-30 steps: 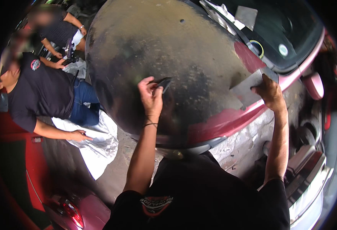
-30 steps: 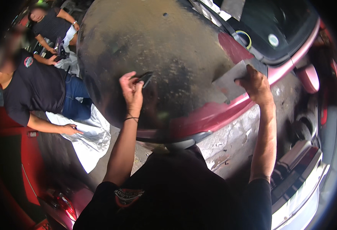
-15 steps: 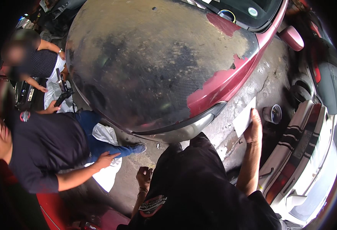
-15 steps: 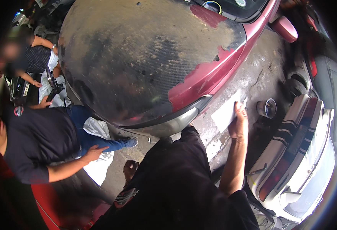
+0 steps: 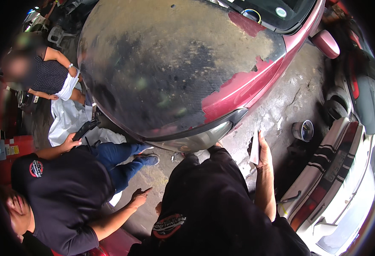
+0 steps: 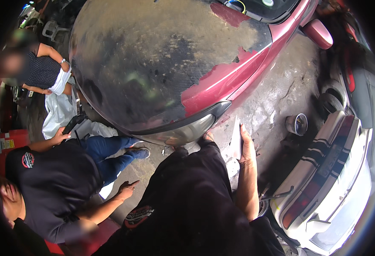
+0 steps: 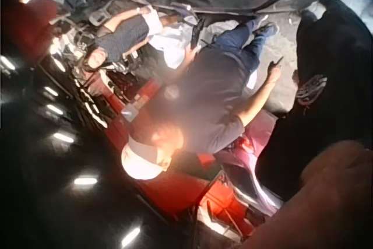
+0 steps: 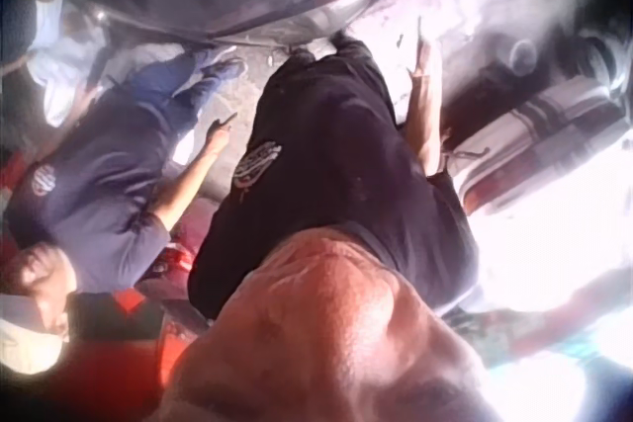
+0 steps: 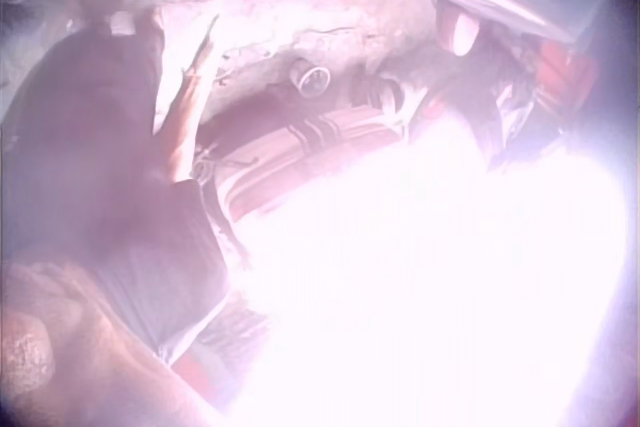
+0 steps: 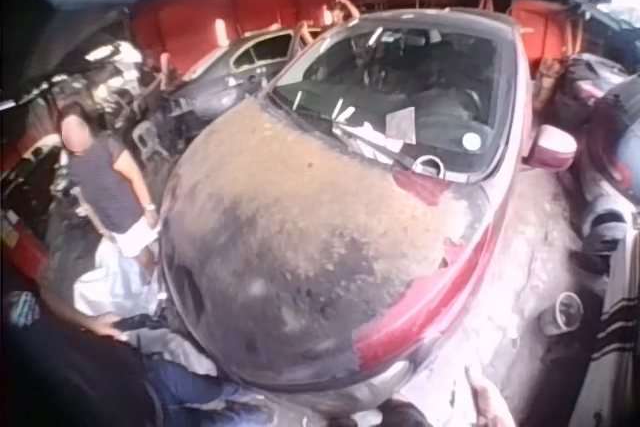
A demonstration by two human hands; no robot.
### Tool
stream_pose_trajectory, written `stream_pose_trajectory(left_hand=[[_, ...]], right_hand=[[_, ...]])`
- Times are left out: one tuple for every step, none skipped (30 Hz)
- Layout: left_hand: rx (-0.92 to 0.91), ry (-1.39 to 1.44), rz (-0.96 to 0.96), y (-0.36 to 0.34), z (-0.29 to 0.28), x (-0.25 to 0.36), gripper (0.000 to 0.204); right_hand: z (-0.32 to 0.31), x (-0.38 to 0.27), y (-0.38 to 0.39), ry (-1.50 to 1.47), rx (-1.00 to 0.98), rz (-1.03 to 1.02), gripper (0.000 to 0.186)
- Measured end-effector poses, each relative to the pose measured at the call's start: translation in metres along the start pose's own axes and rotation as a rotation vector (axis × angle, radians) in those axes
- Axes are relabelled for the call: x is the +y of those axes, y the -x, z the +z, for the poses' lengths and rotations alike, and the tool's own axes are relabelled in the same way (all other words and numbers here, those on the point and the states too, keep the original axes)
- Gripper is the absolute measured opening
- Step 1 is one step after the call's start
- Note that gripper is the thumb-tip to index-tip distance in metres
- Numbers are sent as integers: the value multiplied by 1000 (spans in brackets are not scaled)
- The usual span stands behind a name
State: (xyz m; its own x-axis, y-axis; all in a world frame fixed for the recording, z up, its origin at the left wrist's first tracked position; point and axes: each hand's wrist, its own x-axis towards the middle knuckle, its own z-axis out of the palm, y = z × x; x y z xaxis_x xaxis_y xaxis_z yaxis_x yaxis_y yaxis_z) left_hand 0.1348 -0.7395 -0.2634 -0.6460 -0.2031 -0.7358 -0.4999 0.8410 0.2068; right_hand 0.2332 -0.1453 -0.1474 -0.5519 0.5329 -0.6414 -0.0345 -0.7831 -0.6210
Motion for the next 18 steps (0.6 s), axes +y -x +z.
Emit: stream_pose_trajectory(left_hand=[[34, 47, 13, 1, -3, 7, 50], [64, 88, 17, 4, -6, 9, 50], [86, 118, 17, 8, -8, 12, 50], [103, 137, 13, 11, -8, 12, 50], [117, 147, 5, 15, -8, 11, 50], [130, 156, -6, 22, -6, 7, 50], [129, 150, -26, 26, -2, 2, 50], [127, 140, -46, 30, 2, -4, 51], [118, 130, -68, 36, 9, -13, 51], [102, 105, -91, 39, 15, -19, 51], [73, 71, -112, 43, 22, -26, 51], [46, 35, -138, 48, 29, -34, 51], [4, -22, -150, 48, 33, -34, 51], [-32, -79, -158, 48, 35, -34, 52], [-79, -120, -177, 56, 43, -37, 52], [-120, -150, -189, 60, 51, -38, 52], [-134, -155, -166, 60, 58, -37, 52], [-152, -156, -132, 63, 62, -21, 52]], right_hand=[[1, -5, -3, -5, -16, 23, 41], [3, -7, -1, -12, -1, 26, 41], [12, -13, 3, -20, 9, 28, 40], [13, -15, 2, -33, 16, 30, 39], [15, -18, 1, -45, 23, 32, 38], [9, -17, -5, -66, -17, 37, 40], [1, -14, -12, -89, -52, 40, 44], [-6, -12, -19, -112, -87, 43, 49], [-3, -14, -20, -101, -96, 46, 49], [1, -18, -19, -93, -102, 43, 49], [4, -20, -20, -86, -108, 40, 49], [6, -20, -22, -93, -103, 43, 49], [6, -21, -24, -109, -85, 34, 48], [5, -22, -25, -126, -67, 25, 48], [10, -23, -25, -104, -77, 42, 46], [16, -25, -24, -82, -86, 59, 44], [22, -25, -22, -61, -94, 76, 41], [31, -27, -20, -18, -109, 61, 39]])
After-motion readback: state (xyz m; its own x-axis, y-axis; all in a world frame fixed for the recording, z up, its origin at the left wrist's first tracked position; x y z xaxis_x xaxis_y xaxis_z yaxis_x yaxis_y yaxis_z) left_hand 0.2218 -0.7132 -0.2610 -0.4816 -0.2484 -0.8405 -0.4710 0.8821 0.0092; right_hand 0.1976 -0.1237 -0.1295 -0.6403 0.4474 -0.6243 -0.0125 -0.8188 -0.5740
